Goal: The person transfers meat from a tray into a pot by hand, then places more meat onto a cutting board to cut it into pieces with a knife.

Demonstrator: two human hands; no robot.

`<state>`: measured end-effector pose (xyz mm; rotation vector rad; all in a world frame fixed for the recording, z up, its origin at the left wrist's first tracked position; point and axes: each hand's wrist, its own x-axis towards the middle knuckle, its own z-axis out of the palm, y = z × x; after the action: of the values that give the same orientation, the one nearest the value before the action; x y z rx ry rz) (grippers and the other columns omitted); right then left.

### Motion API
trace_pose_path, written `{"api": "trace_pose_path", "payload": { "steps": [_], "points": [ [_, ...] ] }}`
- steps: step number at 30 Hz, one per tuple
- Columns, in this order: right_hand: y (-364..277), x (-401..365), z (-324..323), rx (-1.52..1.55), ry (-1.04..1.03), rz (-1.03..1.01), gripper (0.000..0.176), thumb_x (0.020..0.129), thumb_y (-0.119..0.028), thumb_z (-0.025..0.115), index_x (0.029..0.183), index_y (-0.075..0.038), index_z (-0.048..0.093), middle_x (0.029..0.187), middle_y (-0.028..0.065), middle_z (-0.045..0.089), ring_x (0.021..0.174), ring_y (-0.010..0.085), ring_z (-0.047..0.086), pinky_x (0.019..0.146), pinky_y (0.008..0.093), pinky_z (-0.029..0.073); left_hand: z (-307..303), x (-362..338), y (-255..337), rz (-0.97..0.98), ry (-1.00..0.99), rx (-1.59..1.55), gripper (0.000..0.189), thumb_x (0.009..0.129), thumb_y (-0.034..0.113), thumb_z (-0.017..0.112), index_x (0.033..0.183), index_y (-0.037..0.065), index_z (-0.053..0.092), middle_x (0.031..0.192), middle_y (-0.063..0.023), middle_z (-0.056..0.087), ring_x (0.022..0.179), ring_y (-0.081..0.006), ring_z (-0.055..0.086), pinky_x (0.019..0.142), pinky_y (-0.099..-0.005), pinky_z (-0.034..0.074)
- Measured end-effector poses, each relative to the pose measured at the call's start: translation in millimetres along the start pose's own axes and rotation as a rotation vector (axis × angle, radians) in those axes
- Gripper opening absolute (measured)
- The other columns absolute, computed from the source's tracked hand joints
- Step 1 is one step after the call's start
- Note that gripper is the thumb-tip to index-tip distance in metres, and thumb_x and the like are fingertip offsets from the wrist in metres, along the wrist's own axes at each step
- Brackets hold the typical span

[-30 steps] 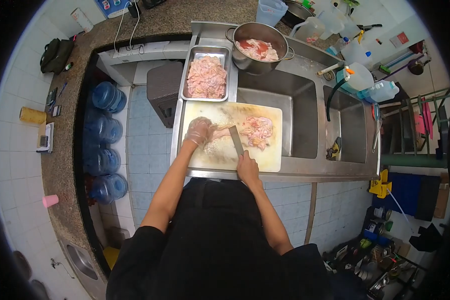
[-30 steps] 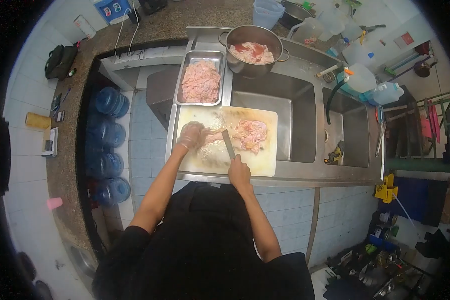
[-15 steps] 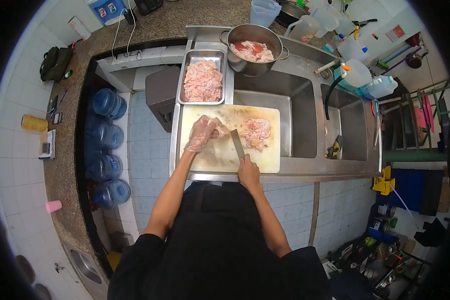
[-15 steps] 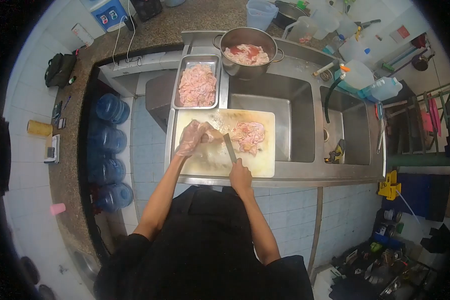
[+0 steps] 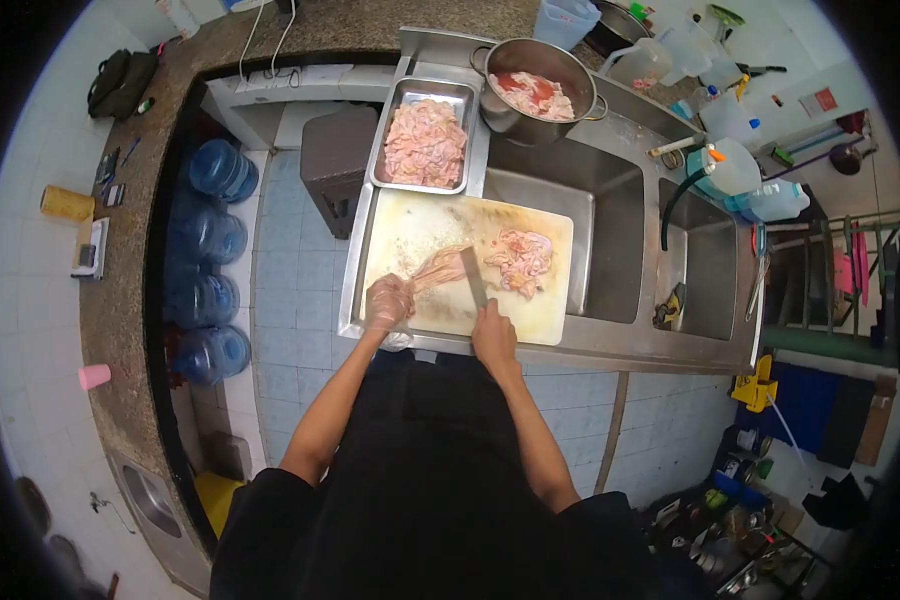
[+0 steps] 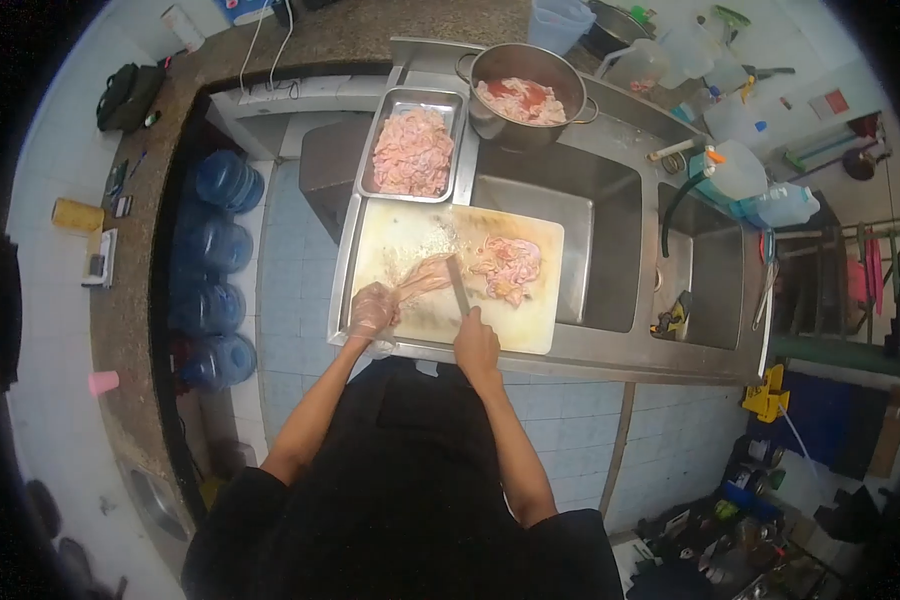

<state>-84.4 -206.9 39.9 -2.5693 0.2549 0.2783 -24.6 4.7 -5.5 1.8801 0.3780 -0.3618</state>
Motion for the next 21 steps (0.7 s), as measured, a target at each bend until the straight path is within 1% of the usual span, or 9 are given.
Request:
{"api": "trace_pose_path", "payload": {
  "steps": [1,3,4,7,14,17,19,20,21],
  "points": [
    [1,0,0,0.004,0.004,-0.003,0.018,0.100,-0.017,0.047,0.101,0.000,0.049,0.072,0.0325,0.063,0.072,0.0526,0.063,0.066,0.0615,0.048,-5,0,-7,-0.009,0.008,-0.006,0.021,0.096,0.009,0.058,0.076,0.003,0.053,0.063,-0.0104,0.062,0.049,-0.0232,0.060,0.047,-0.0383,0.049],
    [-4,2,-2,0.008,0.014,-0.008,0.018,0.100,-0.018,0.047,0.101,0.001,0.049,0.072,0.0329,0.063,0.072,0.0533,0.063,0.066,0.0618,0.048,-18,6,-18,0.417,0.130,0.742,0.016,0.091,0.016,0.059,0.082,0.004,0.058,0.068,-0.0142,0.063,0.063,-0.0336,0.064,0.062,-0.0441,0.053],
    [-9,-2,-5,0.050,-0.017,-0.020,0.019,0.101,-0.018,0.047,0.101,0.001,0.049,0.072,0.0330,0.063,0.072,0.0538,0.062,0.066,0.0619,0.048,-21,3,-5,0.414,0.127,0.741,0.016,0.091,0.016,0.059,0.082,0.004,0.058,0.068,-0.0142,0.063,0.063,-0.0336,0.064,0.062,-0.0441,0.053],
    [-13,-9,1,0.097,-0.055,-0.036,0.021,0.102,-0.019,0.046,0.101,0.002,0.049,0.072,0.0334,0.062,0.071,0.0545,0.062,0.065,0.0621,0.047,-16,12,23,0.514,0.172,0.749,0.024,0.087,0.026,0.062,0.096,0.005,0.063,0.090,-0.0179,0.065,0.092,-0.0358,0.062,0.082,-0.0440,0.051],
    [-13,-8,1,0.198,0.025,-0.031,0.020,0.101,-0.019,0.048,0.099,0.001,0.049,0.071,0.0325,0.061,0.072,0.0546,0.060,0.062,0.0613,0.045,20,50,21,0.638,-0.017,0.786,0.025,0.088,0.027,0.062,0.090,0.002,0.060,0.086,-0.0186,0.065,0.086,-0.0383,0.063,0.078,-0.0484,0.050],
    [-13,-10,5,0.251,0.047,-0.005,0.020,0.101,-0.018,0.049,0.099,0.001,0.050,0.070,0.0314,0.062,0.072,0.0539,0.060,0.061,0.0608,0.044,13,45,34,0.454,-0.015,0.667,0.022,0.088,0.023,0.064,0.090,0.002,0.058,0.083,-0.0208,0.064,0.079,-0.0403,0.062,0.075,-0.0463,0.052],
    [-19,-12,1,0.270,0.056,-0.001,0.020,0.101,-0.018,0.049,0.098,0.001,0.050,0.071,0.0311,0.062,0.071,0.0534,0.060,0.061,0.0600,0.044,10,44,35,0.356,0.031,0.244,0.014,0.092,0.013,0.063,0.090,0.002,0.055,0.078,-0.0168,0.062,0.071,-0.0323,0.063,0.067,-0.0402,0.052],
    [-22,-13,-2,0.286,0.065,0.001,0.021,0.101,-0.018,0.049,0.098,0.002,0.051,0.071,0.0308,0.061,0.071,0.0530,0.060,0.060,0.0593,0.043,12,44,37,0.357,0.028,0.246,0.014,0.092,0.013,0.063,0.090,0.002,0.055,0.078,-0.0168,0.062,0.071,-0.0323,0.063,0.067,-0.0402,0.052],
    [-23,-12,-4,0.288,0.068,0.001,0.021,0.101,-0.018,0.049,0.098,0.002,0.051,0.071,0.0308,0.061,0.071,0.0530,0.060,0.060,0.0593,0.043,16,43,42,0.464,0.023,0.089,0.013,0.094,0.012,0.061,0.090,0.002,0.054,0.077,-0.0131,0.061,0.069,-0.0257,0.062,0.064,-0.0367,0.052]
  ]
}}
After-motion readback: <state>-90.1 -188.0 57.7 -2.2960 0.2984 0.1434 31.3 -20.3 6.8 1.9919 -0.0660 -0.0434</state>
